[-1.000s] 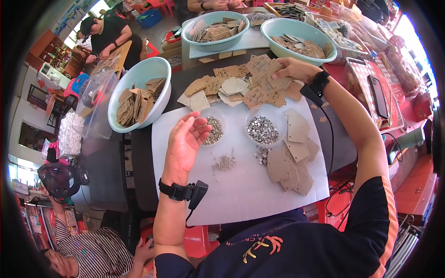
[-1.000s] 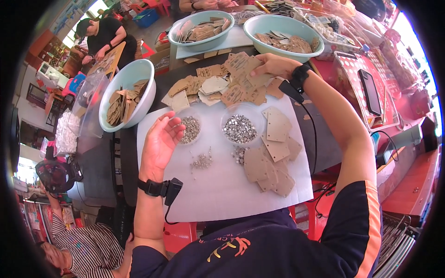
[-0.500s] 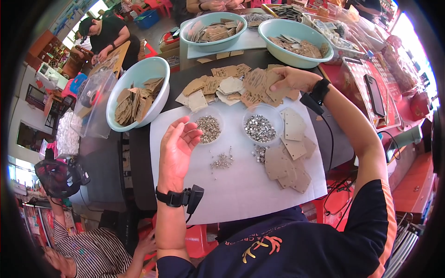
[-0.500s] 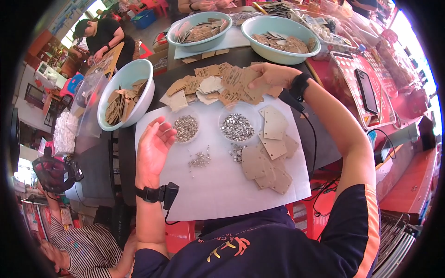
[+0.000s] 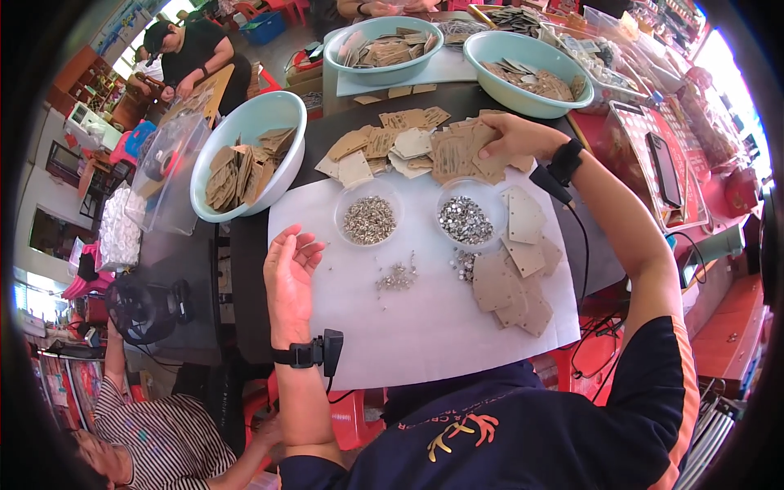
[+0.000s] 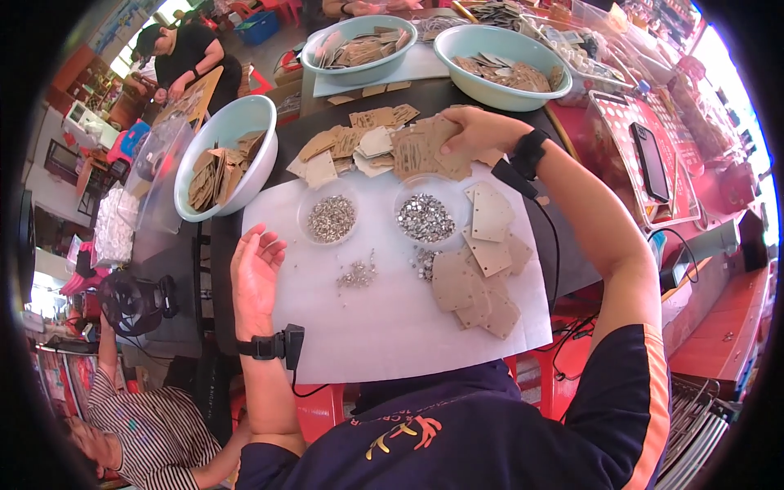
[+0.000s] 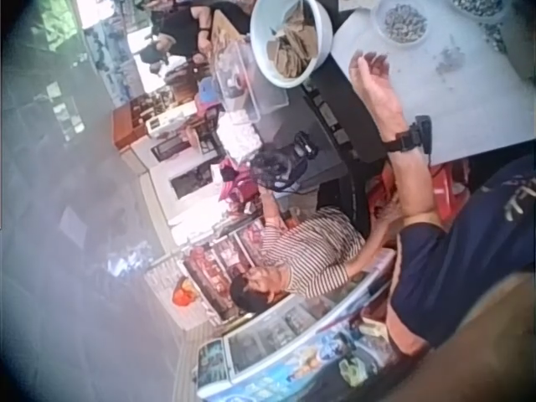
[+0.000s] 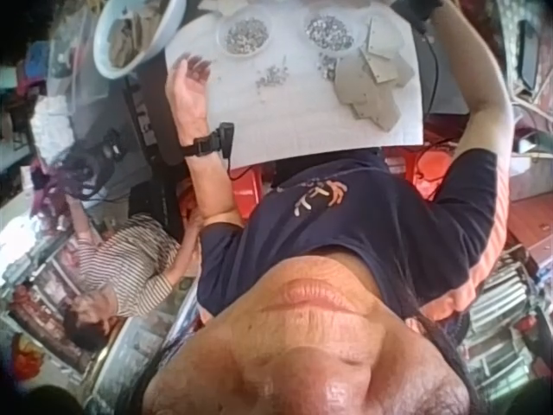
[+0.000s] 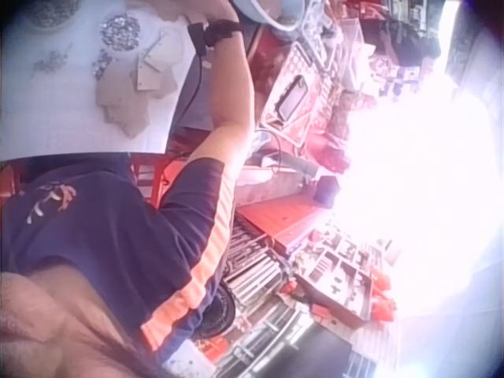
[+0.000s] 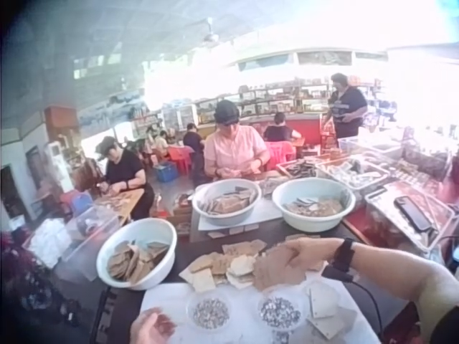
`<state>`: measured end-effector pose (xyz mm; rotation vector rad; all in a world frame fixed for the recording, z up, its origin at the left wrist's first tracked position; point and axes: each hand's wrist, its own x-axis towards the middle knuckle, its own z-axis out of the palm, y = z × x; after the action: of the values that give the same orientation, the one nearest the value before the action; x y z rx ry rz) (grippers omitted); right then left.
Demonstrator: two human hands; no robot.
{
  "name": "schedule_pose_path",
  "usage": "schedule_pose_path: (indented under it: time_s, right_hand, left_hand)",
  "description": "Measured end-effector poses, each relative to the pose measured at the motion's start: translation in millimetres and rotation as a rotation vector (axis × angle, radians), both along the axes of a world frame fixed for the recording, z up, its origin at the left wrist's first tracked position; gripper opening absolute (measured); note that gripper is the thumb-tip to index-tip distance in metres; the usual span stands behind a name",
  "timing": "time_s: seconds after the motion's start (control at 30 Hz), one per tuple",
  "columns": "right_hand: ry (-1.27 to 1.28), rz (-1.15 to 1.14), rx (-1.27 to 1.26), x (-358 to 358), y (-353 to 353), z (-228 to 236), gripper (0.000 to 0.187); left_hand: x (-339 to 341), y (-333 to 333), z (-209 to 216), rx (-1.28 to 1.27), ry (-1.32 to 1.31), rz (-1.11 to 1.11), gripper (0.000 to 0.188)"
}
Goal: Manually attaching small metal eyelets/rivets to leather shoe tags or labels.
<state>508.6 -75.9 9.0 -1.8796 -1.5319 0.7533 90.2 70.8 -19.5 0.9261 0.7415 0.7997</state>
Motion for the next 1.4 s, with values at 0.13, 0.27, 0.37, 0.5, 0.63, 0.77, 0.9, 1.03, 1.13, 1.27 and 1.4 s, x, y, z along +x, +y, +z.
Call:
schedule_pose_path:
  time_s: [0.13, 0.27, 0.37, 0.5, 0.63, 0.77, 0.9, 1.03, 1.13, 1.27, 1.4]
  right_hand:
    - [0.596, -0.054, -0.202, 29.5, -9.1, -3.7, 0.044]
    - [0.898, -0.09, -0.127, 46.3, -9.7, 3.3, 0.046]
    - [0.883, -0.187, -0.114, 48.8, 4.0, 20.9, 0.044]
    - [0.904, -0.18, -0.125, 2.6, 61.0, 62.8, 0.042]
    - [0.858, -0.034, -0.059, -48.0, 137.2, 85.1, 0.048]
    - [0.91, 0.097, 0.067, -105.7, 209.0, 96.9, 0.048]
    - [0.503, 0.151, -0.092, -127.1, 225.4, 95.5, 0.063]
    - [-0.311, 0.114, -0.036, -41.3, 212.4, 53.7, 0.061]
    - [-0.555, 0.343, -0.346, 2.6, 184.8, 31.4, 0.055]
    - [-0.349, 0.387, -0.374, -18.6, 126.9, 29.1, 0.052]
    - [-0.424, 0.311, -0.222, -15.4, 122.0, 12.5, 0.043]
  left_hand:
    - [1.1, 6.8, -16.7, 0.047, 0.027, 0.015, 0.022]
    - [2.7, 10.8, -22.7, 0.045, 0.033, 0.02, 0.021]
    - [1.1, 15.6, -31.8, 0.061, 0.055, 0.019, 0.02]
    - [-3.0, 13.5, -31.0, 0.115, 0.077, 0.016, 0.019]
    - [-0.2, 15.5, -35.6, 0.104, 0.066, 0.018, 0.02]
    - [0.7, 15.5, -34.9, 0.088, 0.06, 0.01, 0.019]
    - [-7.5, 16.1, -38.0, 0.076, 0.044, 0.026, 0.019]
    - [6.3, 12.1, -28.0, 0.092, 0.041, -0.013, 0.019]
    - [3.5, 14.2, -29.6, 0.086, 0.062, -0.017, 0.019]
    - [-3.2, 13.9, -30.0, 0.094, 0.071, -0.003, 0.02]
    - [-0.2, 15.1, -30.8, 0.087, 0.072, -0.01, 0.021]
